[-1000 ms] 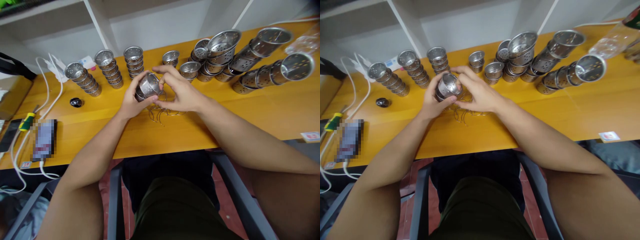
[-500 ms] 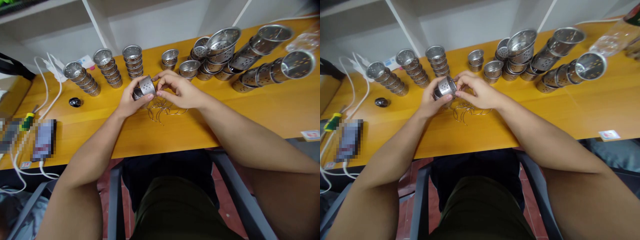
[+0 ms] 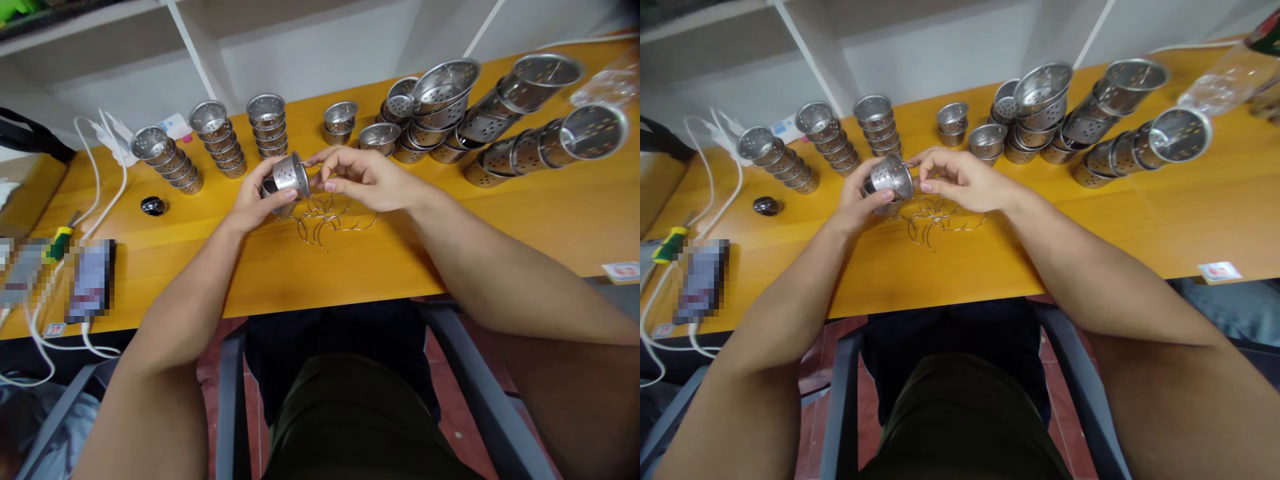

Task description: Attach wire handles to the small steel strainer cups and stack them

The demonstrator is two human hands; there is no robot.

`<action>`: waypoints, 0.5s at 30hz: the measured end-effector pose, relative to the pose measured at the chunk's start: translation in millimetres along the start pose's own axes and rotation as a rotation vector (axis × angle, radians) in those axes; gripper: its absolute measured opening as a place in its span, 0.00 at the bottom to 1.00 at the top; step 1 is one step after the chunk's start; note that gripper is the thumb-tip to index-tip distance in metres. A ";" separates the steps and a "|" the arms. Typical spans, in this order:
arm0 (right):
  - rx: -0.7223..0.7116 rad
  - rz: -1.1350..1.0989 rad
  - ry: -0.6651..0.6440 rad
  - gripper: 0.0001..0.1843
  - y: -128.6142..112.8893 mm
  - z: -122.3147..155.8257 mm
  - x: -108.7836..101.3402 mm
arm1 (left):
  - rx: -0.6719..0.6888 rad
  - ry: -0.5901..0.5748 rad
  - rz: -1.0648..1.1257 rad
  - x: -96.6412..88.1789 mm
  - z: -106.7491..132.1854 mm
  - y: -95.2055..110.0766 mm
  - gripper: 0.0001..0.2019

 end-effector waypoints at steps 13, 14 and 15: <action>-0.034 0.369 -0.270 0.18 25.6 9.2 -10.2 | 0.000 0.283 -0.149 -40.1 -12.1 -42.6 0.60; -0.027 0.382 -0.283 0.19 29.9 9.6 -10.9 | 0.007 0.271 -0.147 -38.7 -11.8 -38.5 0.60; -0.021 0.392 -0.280 0.20 32.5 9.7 -11.8 | 0.018 0.253 -0.144 -36.3 -11.4 -32.9 0.59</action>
Point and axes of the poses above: each hand's wrist, its own z-axis away from the middle knuckle, its own x-axis out of the palm, y = z × x, the point moved 5 cm from there along -z, towards the middle knuckle, and after that the axes turned 9 degrees about z, right-handed, at the moved point
